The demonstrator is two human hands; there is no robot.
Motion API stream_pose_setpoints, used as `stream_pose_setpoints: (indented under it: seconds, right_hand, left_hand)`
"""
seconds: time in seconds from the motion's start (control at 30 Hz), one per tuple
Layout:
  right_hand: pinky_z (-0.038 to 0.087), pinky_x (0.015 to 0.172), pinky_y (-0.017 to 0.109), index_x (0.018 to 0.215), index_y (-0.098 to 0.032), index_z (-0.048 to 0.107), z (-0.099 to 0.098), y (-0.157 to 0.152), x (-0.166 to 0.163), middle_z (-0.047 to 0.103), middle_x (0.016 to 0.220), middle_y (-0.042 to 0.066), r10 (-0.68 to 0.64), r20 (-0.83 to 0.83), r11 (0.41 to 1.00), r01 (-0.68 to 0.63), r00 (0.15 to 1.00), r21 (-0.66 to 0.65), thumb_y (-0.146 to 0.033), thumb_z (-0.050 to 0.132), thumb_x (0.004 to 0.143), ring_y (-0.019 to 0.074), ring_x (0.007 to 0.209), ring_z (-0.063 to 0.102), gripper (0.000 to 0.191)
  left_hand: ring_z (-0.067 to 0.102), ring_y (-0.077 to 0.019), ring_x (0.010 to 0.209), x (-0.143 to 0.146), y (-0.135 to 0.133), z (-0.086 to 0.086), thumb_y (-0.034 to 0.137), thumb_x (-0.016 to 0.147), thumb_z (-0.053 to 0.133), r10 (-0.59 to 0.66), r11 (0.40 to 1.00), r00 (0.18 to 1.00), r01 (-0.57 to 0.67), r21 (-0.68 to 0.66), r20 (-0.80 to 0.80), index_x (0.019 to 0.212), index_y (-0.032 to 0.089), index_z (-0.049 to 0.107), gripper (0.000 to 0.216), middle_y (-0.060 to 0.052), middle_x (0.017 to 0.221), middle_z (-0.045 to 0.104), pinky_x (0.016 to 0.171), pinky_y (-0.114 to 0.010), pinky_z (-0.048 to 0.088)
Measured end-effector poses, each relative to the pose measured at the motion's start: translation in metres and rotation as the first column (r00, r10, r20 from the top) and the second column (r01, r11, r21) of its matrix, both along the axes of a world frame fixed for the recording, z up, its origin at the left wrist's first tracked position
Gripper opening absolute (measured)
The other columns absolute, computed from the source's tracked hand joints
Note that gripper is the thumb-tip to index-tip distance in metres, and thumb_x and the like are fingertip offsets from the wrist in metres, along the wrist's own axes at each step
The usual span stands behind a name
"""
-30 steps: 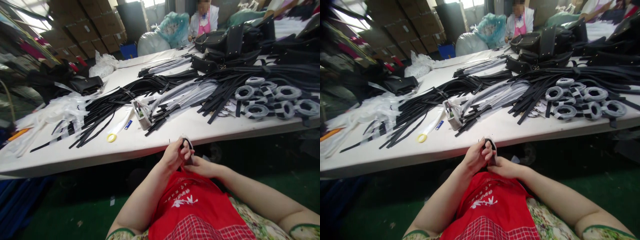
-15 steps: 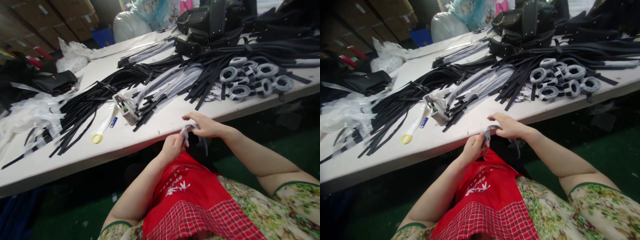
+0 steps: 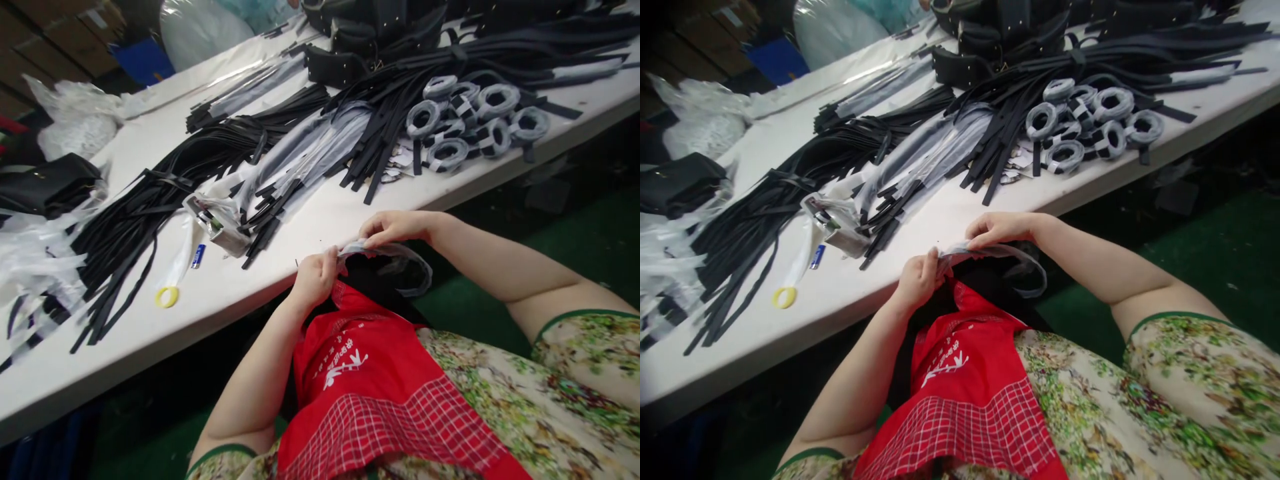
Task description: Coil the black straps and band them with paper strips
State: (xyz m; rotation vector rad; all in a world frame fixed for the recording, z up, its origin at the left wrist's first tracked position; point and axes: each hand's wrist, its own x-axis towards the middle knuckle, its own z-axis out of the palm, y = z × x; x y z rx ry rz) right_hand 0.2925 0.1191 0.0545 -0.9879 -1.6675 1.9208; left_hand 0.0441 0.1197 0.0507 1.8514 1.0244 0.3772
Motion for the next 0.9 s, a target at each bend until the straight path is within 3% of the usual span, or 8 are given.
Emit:
stream_pose_setpoints:
  seconds: [0.07,0.13,0.2,0.37,0.5,0.6,0.7,0.9]
  right_hand:
    - [0.044,0.060,0.020,0.087,-0.010,0.070,-0.001,0.006,0.007,0.064,0.069,0.000,0.025,0.012,1.000,-0.025,1.000,0.009,-0.049,0.064,0.085,0.0102,0.062,0.057,0.040]
    - [0.045,0.063,0.021,0.094,-0.010,0.069,-0.002,0.008,0.008,0.066,0.073,0.001,0.019,-0.001,1.000,-0.019,1.000,0.010,-0.053,0.057,0.089,0.0112,0.066,0.059,0.044]
    - [0.046,0.067,0.022,0.101,-0.010,0.067,-0.002,0.008,0.008,0.067,0.080,0.001,0.004,-0.001,0.999,-0.003,1.000,0.050,-0.052,0.058,0.088,0.0123,0.072,0.061,0.044]
    - [0.045,0.064,0.023,0.124,-0.014,0.057,-0.010,0.006,0.006,0.068,0.086,0.002,0.090,0.126,0.993,-0.099,0.988,0.067,-0.046,0.073,0.079,0.0137,0.072,0.061,0.058]
    - [0.041,0.058,0.021,0.120,-0.015,0.058,-0.024,0.001,-0.007,0.065,0.079,0.000,0.072,0.227,0.992,-0.093,0.971,0.085,-0.042,0.070,0.082,0.0112,0.064,0.056,0.049]
    - [0.043,0.064,0.024,0.102,-0.014,0.061,-0.032,0.002,-0.015,0.065,0.079,0.001,0.015,0.115,0.996,-0.025,0.993,0.090,-0.048,0.060,0.088,0.0118,0.066,0.056,0.037]
    - [0.045,0.080,0.030,0.091,-0.013,0.065,-0.039,0.009,-0.018,0.067,0.086,0.004,-0.090,0.005,0.992,0.089,0.996,0.094,-0.056,0.060,0.084,0.0159,0.080,0.060,0.044]
    - [0.043,0.077,0.029,0.107,-0.014,0.069,-0.043,0.017,-0.018,0.066,0.090,0.003,-0.248,0.082,0.960,0.234,0.965,0.154,-0.054,0.067,0.077,0.0179,0.082,0.058,0.050]
  left_hand:
    - [0.030,-0.0089,0.029,0.000,0.003,0.011,0.067,0.093,0.020,0.081,0.941,0.989,-0.035,-0.337,0.123,0.062,0.017,0.061,0.071,0.005,0.034,0.033,0.039,-0.023,0.028]
    - [0.024,-0.0074,0.026,-0.002,0.010,0.020,0.069,0.092,0.022,0.128,0.862,0.971,-0.007,-0.507,0.204,0.064,0.016,0.062,0.071,0.008,0.031,0.025,0.038,-0.022,0.028]
    - [0.026,-0.0072,0.025,-0.005,0.017,0.026,0.069,0.091,0.026,0.100,0.851,0.981,0.001,-0.526,0.164,0.065,0.015,0.063,0.070,0.008,0.030,0.026,0.038,-0.021,0.028]
    - [0.036,-0.0094,0.028,-0.009,0.027,0.030,0.067,0.088,0.039,-0.079,0.907,0.966,-0.032,-0.420,-0.245,0.059,0.015,0.064,0.065,0.001,0.035,0.041,0.033,-0.022,0.023]
    - [0.029,-0.0076,0.026,-0.012,0.029,0.035,0.065,0.089,0.041,-0.176,0.783,0.978,0.069,-0.618,-0.113,0.059,0.015,0.066,0.063,0.004,0.032,0.034,0.033,-0.021,0.023]
    - [0.023,-0.0052,0.023,-0.017,0.033,0.043,0.060,0.095,0.029,0.006,0.632,0.979,0.153,-0.760,0.203,0.060,0.013,0.065,0.069,0.008,0.029,0.023,0.040,-0.020,0.037]
    - [0.025,-0.0049,0.022,-0.022,0.039,0.051,0.052,0.100,0.015,0.254,0.562,0.899,0.163,-0.811,0.356,0.058,0.011,0.064,0.077,0.008,0.027,0.021,0.048,-0.019,0.046]
    - [0.022,-0.0024,0.025,-0.025,0.054,0.067,0.044,0.103,0.016,0.608,0.562,0.599,0.139,-0.816,0.521,0.070,0.008,0.065,0.069,0.010,0.032,0.028,0.061,-0.018,0.052]
